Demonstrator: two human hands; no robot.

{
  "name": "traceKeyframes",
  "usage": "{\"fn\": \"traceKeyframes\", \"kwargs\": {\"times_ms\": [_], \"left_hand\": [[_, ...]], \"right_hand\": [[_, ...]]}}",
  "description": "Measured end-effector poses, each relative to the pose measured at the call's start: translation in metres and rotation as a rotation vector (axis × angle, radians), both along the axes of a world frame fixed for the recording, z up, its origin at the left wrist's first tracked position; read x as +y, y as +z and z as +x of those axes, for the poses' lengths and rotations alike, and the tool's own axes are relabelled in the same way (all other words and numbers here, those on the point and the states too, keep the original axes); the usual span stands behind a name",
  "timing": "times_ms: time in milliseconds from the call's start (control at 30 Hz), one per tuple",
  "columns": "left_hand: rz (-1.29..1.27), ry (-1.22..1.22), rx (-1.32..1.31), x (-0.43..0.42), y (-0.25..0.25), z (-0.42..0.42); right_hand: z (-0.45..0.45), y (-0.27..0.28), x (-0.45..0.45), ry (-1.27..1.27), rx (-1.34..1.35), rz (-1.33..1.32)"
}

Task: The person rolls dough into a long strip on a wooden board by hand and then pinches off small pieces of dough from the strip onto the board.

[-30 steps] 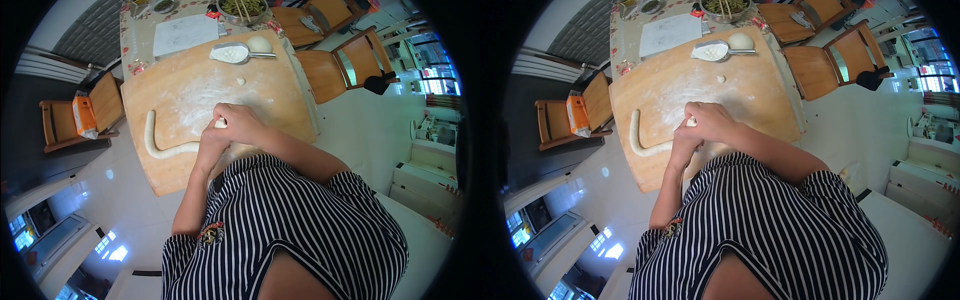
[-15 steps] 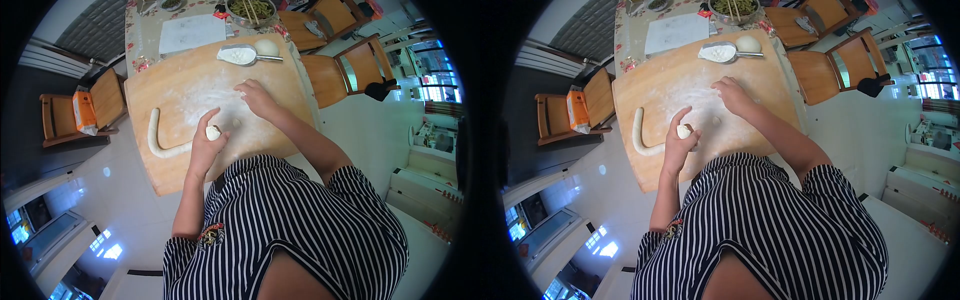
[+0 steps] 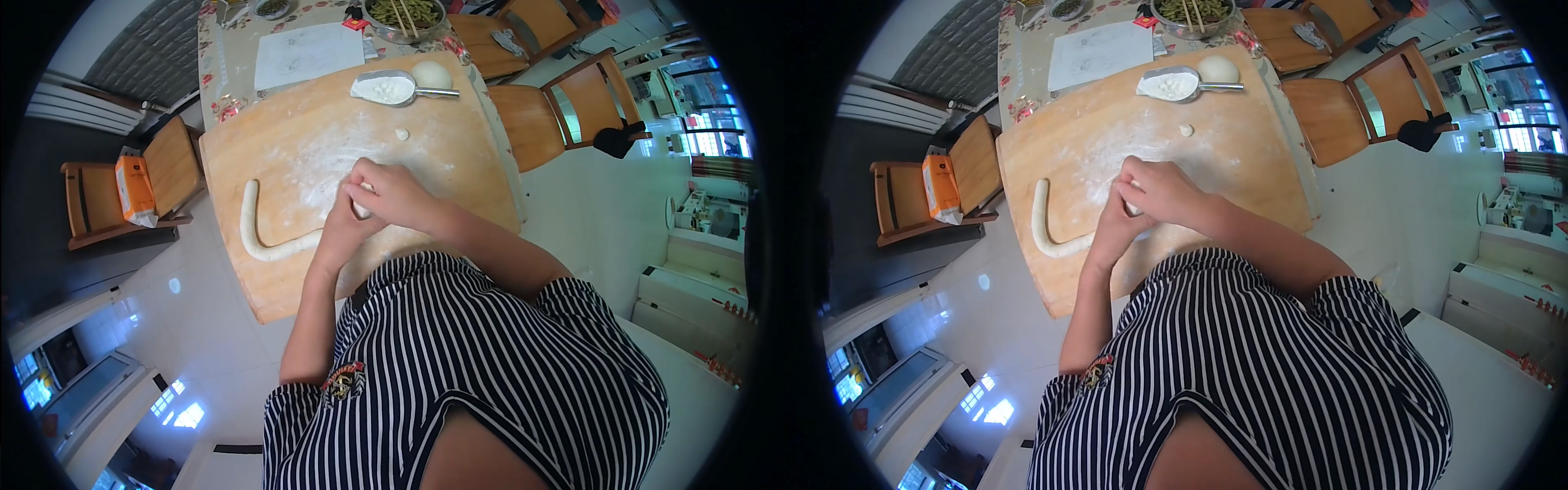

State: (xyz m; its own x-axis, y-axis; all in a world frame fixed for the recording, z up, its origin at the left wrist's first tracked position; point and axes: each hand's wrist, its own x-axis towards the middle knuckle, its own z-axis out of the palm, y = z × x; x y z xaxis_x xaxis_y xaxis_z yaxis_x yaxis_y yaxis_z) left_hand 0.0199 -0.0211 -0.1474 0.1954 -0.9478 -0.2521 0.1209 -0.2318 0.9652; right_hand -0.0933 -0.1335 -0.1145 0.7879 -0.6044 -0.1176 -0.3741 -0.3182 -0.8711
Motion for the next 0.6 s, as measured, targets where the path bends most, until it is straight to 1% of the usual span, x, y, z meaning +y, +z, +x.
{"fn": "traceKeyframes", "kwargs": {"times_ms": [33, 67, 133, 167, 200, 233, 267, 333, 400, 433, 500, 567, 600], "left_hand": [[-0.019, -0.021, -0.225, 0.000, -0.003, -0.004], [-0.020, -0.020, -0.225, 0.000, -0.005, -0.008], [0.150, 0.101, -0.338, 0.000, 0.003, -0.015], [0.149, 0.103, -0.338, 0.001, 0.008, -0.012], [0.208, 0.102, -0.212, 0.002, 0.018, -0.008], [0.267, 0.100, -0.084, 0.004, 0.025, -0.006], [0.266, 0.100, -0.083, 0.005, 0.027, -0.007], [0.218, 0.170, 0.014, 0.007, 0.030, -0.010], [0.172, 0.177, -0.016, 0.009, 0.022, -0.010], [0.129, 0.180, -0.043, 0.011, 0.019, -0.011], [0.116, 0.183, -0.079, 0.015, 0.016, -0.013], [0.104, 0.186, -0.116, 0.021, 0.024, -0.014], [0.122, 0.155, -0.078, 0.027, 0.035, -0.012]], "right_hand": [[0.000, -0.001, 0.000, 0.001, 0.000, 0.000], [0.000, -0.002, 0.000, -0.018, 0.039, 0.013], [-0.001, -0.001, 0.002, -0.036, 0.078, 0.022], [-0.003, 0.001, 0.005, 0.000, -0.004, -0.134], [-0.005, 0.002, 0.007, 0.038, -0.084, -0.290], [-0.004, 0.002, 0.008, 0.040, -0.082, -0.289], [-0.001, 0.001, 0.009, 0.046, -0.119, -0.295], [0.002, 0.005, 0.011, 0.052, -0.156, -0.301], [0.005, 0.012, 0.012, -0.038, 0.003, -0.068], [0.007, 0.008, 0.012, -0.038, 0.004, -0.065], [0.012, -0.010, 0.003, -0.163, 0.046, 0.040], [0.001, -0.053, -0.023, -0.365, -0.009, -0.100], [-0.009, -0.067, -0.045, -0.415, 0.078, -0.188]]}}
